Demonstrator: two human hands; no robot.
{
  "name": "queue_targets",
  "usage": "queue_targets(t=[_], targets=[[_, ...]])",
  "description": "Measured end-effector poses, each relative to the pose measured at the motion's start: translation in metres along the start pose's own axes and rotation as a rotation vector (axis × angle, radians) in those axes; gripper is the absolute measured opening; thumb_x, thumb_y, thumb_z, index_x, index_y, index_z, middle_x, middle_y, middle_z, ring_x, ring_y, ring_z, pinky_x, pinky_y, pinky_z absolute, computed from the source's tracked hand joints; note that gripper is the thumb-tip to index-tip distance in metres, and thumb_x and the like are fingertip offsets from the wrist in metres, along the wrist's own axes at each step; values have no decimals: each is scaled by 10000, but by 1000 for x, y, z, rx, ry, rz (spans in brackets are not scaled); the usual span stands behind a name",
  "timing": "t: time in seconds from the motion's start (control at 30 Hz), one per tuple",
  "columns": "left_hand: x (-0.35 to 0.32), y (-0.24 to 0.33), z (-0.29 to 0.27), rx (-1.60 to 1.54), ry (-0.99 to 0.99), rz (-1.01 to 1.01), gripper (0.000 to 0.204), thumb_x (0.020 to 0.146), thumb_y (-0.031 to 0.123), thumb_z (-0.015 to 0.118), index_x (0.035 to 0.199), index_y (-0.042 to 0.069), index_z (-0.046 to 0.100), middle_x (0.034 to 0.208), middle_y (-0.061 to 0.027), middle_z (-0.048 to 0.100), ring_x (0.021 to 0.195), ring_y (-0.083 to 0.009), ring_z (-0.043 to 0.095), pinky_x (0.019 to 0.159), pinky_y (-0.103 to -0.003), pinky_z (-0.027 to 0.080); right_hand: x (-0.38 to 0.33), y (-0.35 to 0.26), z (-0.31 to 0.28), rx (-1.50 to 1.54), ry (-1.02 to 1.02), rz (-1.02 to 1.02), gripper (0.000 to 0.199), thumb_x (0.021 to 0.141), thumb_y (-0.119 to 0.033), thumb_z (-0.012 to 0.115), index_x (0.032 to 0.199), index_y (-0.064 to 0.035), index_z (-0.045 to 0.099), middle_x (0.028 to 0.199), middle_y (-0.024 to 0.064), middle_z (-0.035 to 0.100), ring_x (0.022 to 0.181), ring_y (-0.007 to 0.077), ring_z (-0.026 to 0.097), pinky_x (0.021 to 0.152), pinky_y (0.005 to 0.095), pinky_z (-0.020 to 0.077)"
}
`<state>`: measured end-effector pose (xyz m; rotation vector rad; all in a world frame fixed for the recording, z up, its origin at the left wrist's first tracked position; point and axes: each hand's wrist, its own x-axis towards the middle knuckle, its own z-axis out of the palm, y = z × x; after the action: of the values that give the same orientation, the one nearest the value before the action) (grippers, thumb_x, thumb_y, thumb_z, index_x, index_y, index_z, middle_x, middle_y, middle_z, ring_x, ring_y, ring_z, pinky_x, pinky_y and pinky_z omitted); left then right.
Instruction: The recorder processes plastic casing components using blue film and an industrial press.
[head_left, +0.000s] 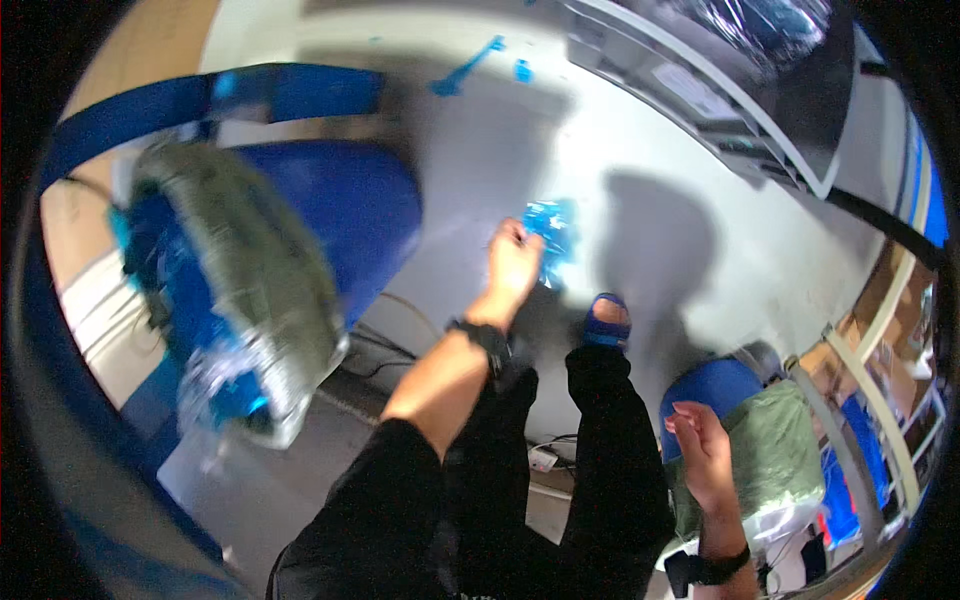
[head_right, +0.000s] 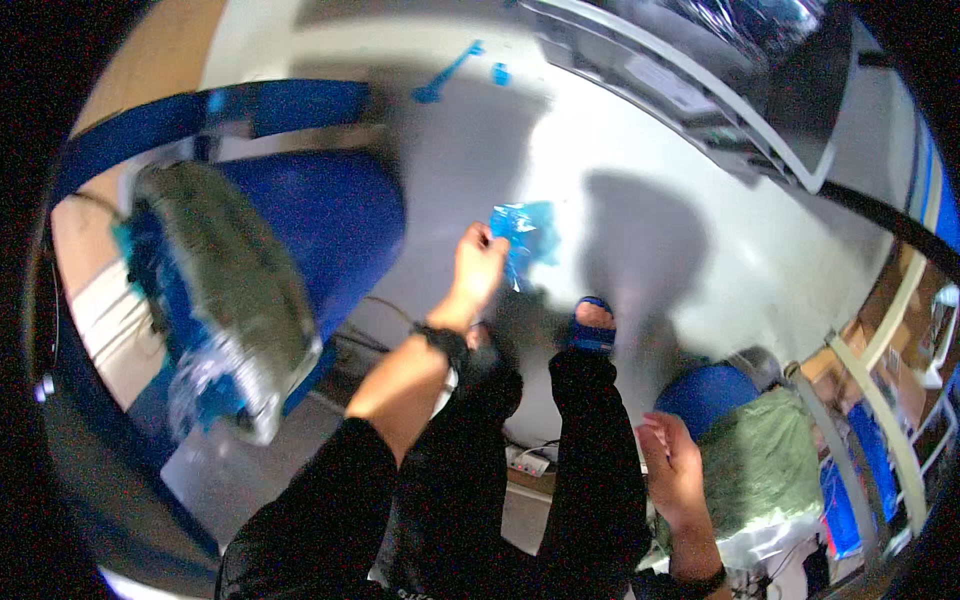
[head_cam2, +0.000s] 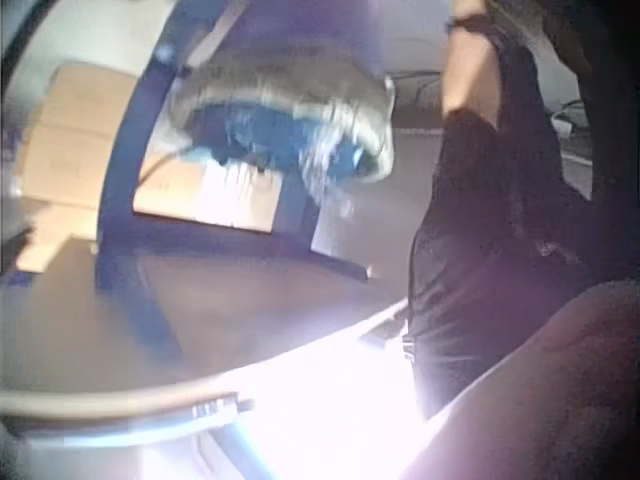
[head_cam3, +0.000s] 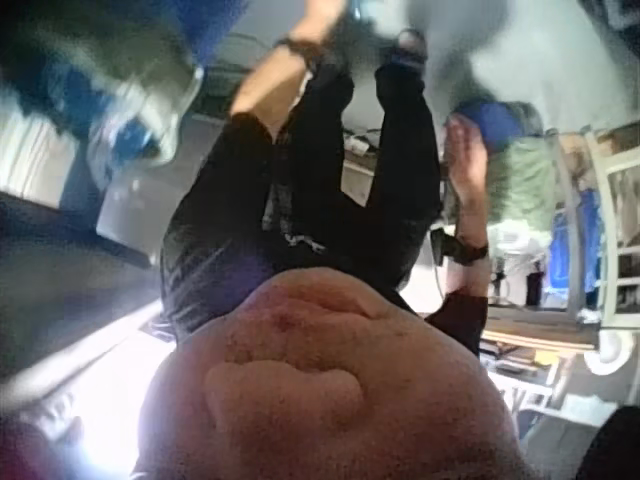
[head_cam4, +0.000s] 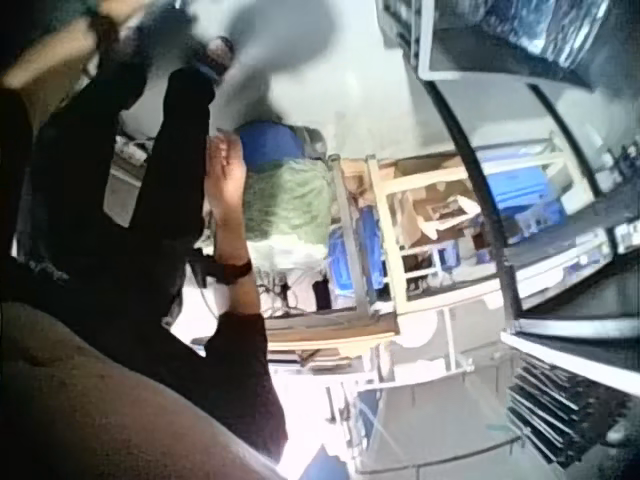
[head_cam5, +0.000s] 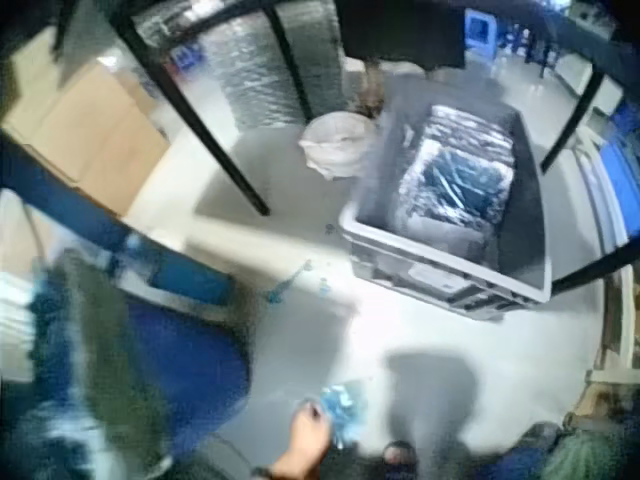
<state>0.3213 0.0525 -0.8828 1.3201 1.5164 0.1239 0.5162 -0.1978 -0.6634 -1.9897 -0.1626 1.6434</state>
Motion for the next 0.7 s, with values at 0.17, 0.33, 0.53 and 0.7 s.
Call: queue_targets(t=[0.17, 0.33, 0.53, 0.7], targets=[[-185, 173, -155, 388, 631, 716, 235, 760, 10, 586, 975, 0, 490, 966, -117, 488, 933, -194, 481, 822, -337, 418, 6, -81, 62, -22, -169, -354, 377, 940, -213, 572, 1252, -24, 479, 1056, 142, 644, 989, 231, 629, 899, 353, 477], [-207, 170, -323, 785, 873, 380, 317, 848, 142, 581, 1123, -15, 559, 989, -210, 579, 946, -389, 535, 847, -472, 429, -34, -142, 97, -165, -337, -422, 333, 942, -216, 559, 1209, -23, 507, 1051, 178, 656, 996, 265, 643, 865, 354, 493], [-115, 82, -361, 292, 96, -491, 330, 892, 369, 550, 965, 51, 601, 765, -141, 557, 744, -295, 533, 746, -427, 431, -67, -80, 46, -311, -376, -221, 317, 944, -235, 564, 1152, 2, 536, 1091, 190, 648, 1027, 246, 637, 876, 334, 485], [-83, 93, -372, 459, -191, -760, 426, 883, 457, 545, 1016, 62, 634, 888, -96, 596, 802, -203, 556, 679, -393, 435, -85, -16, -20, -340, -271, -37, 290, 926, -185, 583, 1116, 31, 544, 1011, 130, 647, 936, 184, 625, 836, 304, 486]])
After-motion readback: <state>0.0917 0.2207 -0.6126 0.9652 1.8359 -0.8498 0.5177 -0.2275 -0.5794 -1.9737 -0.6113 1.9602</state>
